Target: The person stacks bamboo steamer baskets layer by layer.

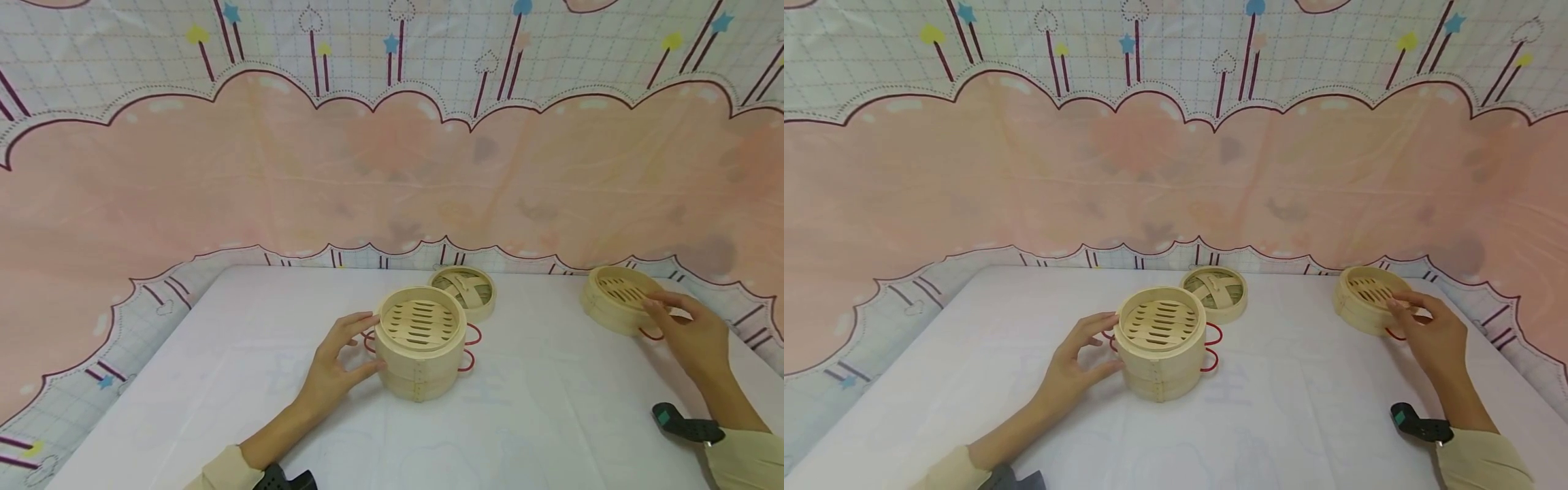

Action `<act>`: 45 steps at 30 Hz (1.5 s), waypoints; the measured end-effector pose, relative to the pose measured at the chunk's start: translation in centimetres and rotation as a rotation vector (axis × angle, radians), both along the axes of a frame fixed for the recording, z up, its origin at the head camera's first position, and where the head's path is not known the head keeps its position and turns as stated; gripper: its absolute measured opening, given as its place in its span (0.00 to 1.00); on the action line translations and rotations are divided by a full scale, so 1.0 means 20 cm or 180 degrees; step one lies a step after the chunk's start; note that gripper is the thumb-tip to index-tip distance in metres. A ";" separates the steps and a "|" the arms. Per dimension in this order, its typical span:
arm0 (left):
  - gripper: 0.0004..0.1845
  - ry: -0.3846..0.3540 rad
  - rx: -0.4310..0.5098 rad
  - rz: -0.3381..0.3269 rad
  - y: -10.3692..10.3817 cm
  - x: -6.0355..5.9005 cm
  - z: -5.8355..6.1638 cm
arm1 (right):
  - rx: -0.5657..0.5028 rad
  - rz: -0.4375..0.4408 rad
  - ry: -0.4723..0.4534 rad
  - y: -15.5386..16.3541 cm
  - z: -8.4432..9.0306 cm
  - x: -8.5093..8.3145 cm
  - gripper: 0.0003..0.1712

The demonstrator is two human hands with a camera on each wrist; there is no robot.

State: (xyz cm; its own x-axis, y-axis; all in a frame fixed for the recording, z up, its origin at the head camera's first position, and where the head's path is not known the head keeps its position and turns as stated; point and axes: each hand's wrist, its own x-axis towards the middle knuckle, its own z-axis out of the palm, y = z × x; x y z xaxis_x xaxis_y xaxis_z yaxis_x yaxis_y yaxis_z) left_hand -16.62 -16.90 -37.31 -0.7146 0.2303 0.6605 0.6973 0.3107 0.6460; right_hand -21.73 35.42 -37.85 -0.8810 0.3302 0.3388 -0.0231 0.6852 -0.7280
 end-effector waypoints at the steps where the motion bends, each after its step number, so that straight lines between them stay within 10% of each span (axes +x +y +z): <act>1: 0.34 0.0007 0.0005 -0.0002 0.00 0.00 0.00 | -0.0025 -0.0012 -0.0015 0.00 0.00 0.00 0.25; 45: 0.33 0.0006 0.0023 -0.0003 0.00 0.00 -0.01 | -0.0266 0.0000 -0.0555 -0.04 -0.06 -0.03 0.37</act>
